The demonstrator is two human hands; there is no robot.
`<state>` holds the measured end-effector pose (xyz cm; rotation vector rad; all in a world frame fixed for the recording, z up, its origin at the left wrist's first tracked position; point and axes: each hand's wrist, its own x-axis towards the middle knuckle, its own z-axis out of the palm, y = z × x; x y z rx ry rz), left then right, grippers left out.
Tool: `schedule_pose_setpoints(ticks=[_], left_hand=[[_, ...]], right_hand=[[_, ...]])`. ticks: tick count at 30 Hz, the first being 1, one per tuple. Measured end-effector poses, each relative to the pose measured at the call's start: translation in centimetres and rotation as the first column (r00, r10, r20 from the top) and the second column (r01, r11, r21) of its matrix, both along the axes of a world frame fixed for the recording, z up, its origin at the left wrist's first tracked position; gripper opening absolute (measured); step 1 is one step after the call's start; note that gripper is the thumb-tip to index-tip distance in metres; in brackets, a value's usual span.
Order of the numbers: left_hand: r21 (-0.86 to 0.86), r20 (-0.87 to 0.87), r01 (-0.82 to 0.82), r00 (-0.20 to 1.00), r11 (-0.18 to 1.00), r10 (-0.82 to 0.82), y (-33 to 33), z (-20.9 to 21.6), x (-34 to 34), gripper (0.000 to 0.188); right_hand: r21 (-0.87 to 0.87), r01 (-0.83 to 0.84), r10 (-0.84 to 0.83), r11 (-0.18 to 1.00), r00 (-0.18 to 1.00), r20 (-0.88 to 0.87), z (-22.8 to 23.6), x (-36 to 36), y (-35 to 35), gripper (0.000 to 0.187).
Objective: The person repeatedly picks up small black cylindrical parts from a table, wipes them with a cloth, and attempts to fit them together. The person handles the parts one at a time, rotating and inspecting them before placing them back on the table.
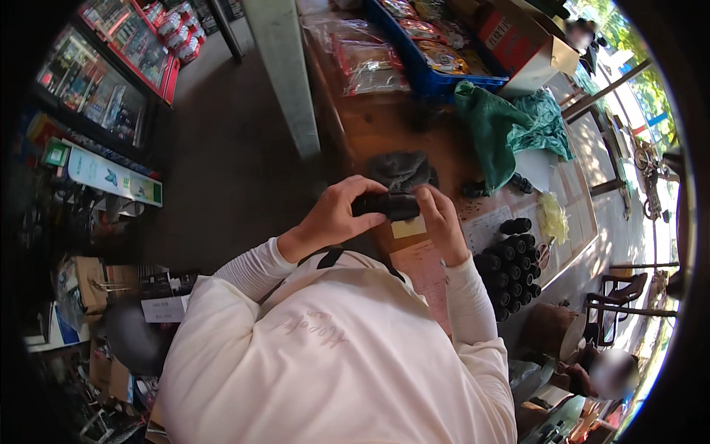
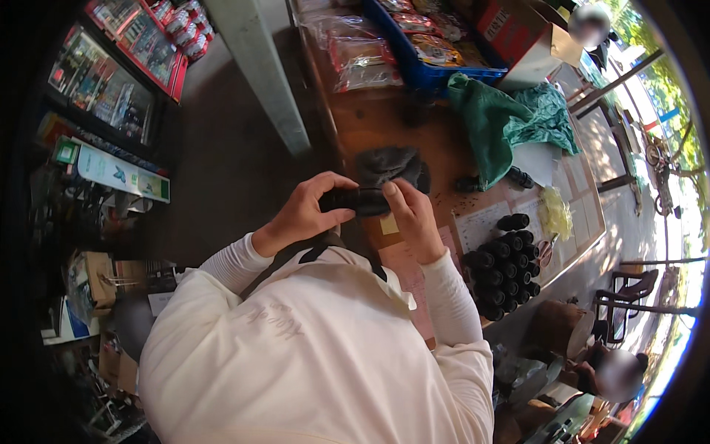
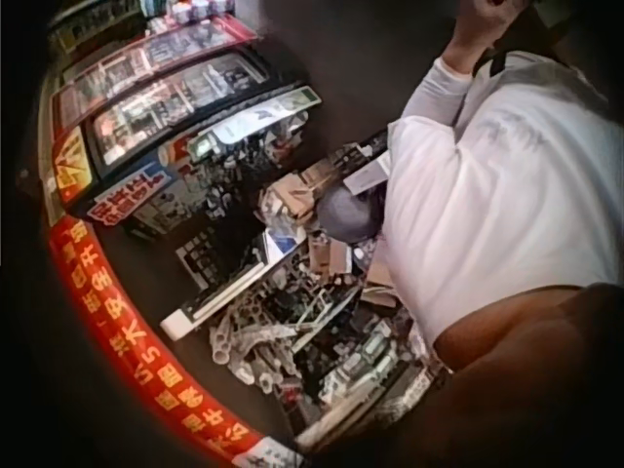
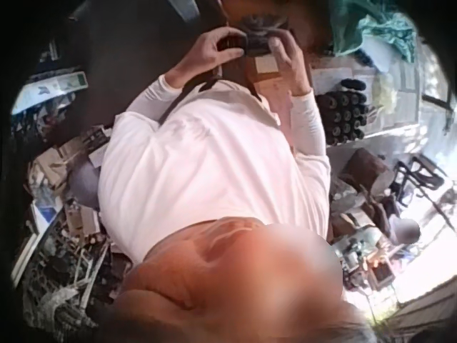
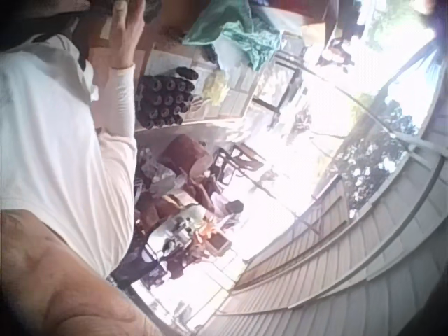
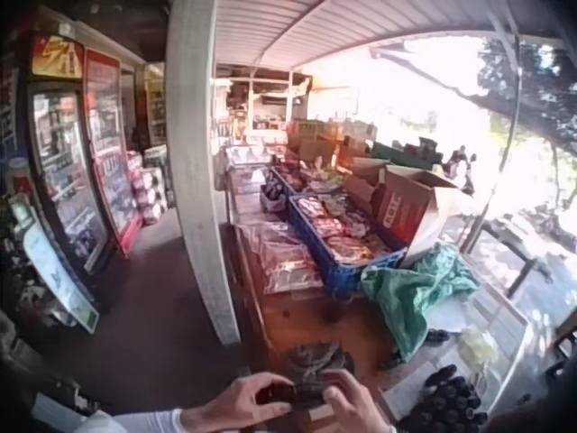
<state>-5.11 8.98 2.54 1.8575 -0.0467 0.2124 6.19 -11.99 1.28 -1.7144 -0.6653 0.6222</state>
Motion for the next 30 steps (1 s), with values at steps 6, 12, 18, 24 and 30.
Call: schedule_pose_setpoints(ticks=[6,12,18,24,30], left_hand=[[0.041,0.045,-0.179,0.983,0.983,0.177,1.9,-0.3,-2.6,0.039],[0.197,0.264,-0.339,0.922,0.92,0.284,3.5,0.2,-5.4,0.037],[0.268,0.252,-0.397,0.908,0.878,0.333,7.2,0.8,-7.0,0.044],[0.388,0.354,-0.482,0.865,0.786,0.355,11.0,0.7,-6.7,0.048],[0.373,0.379,-0.507,0.848,0.777,0.37,13.2,-0.2,-6.8,0.047]], right_hand=[[0.346,0.089,-0.097,0.934,0.995,0.007,1.2,-2.8,4.3,0.033],[0.111,-0.239,0.261,0.965,0.93,-0.26,0.6,-1.0,7.6,0.047],[0.018,-0.303,0.279,0.953,0.851,-0.445,1.6,-1.0,12.4,0.043],[0.168,-0.256,0.294,0.952,0.917,-0.268,2.0,-2.5,16.6,0.046],[0.04,-0.401,0.402,0.915,0.898,-0.177,1.4,-1.7,19.4,0.058]])
